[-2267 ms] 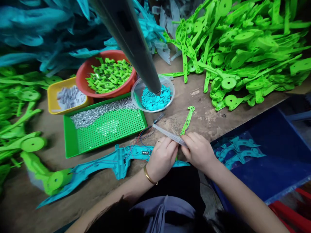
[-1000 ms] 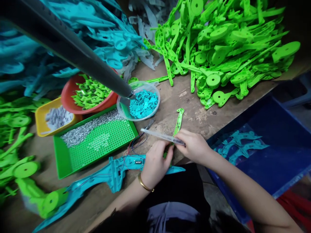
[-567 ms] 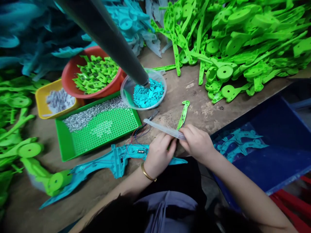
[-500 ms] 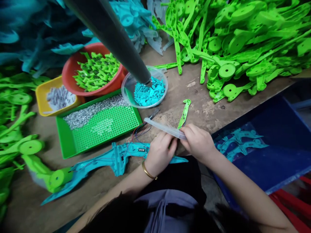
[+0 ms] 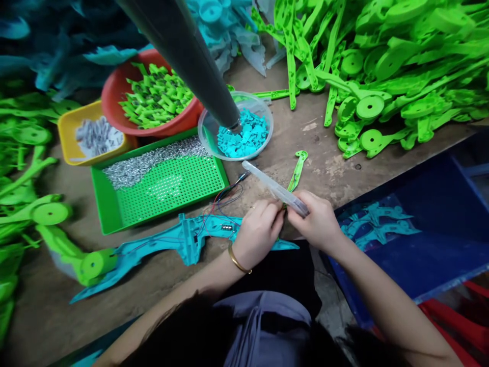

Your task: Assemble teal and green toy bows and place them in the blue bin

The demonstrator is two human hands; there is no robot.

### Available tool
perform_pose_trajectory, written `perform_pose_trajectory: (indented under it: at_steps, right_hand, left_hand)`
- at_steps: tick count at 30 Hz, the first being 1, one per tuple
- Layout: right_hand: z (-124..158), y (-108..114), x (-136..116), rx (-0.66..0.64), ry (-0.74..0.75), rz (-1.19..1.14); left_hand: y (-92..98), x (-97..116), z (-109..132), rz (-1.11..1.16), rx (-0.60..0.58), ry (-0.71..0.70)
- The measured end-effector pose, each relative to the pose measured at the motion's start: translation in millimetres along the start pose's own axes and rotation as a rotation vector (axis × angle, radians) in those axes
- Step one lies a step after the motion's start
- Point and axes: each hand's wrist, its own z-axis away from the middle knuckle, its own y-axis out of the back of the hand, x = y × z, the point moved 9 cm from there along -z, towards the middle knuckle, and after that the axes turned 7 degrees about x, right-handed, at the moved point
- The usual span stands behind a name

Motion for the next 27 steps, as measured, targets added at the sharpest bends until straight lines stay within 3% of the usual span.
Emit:
perform_pose_trajectory:
  at_steps: [14, 20, 27]
  right_hand:
    - [8.7, 6.6, -0.7, 0.131, 0.065, 0.037]
    - [7.6, 3.7, 3.4, 0.060, 0.053, -0.049]
    - [4.4, -0.7, 3.2, 0.074, 0.066, 0.042]
  left_hand:
    - [1.0, -0.1, 1.2, 0.064, -0.003, 0.019]
    - [2.5, 0.9, 0.7, 0.060, 0.010, 0.009]
    - [4.5, 1.5, 1.6, 0.053, 0.050, -0.004]
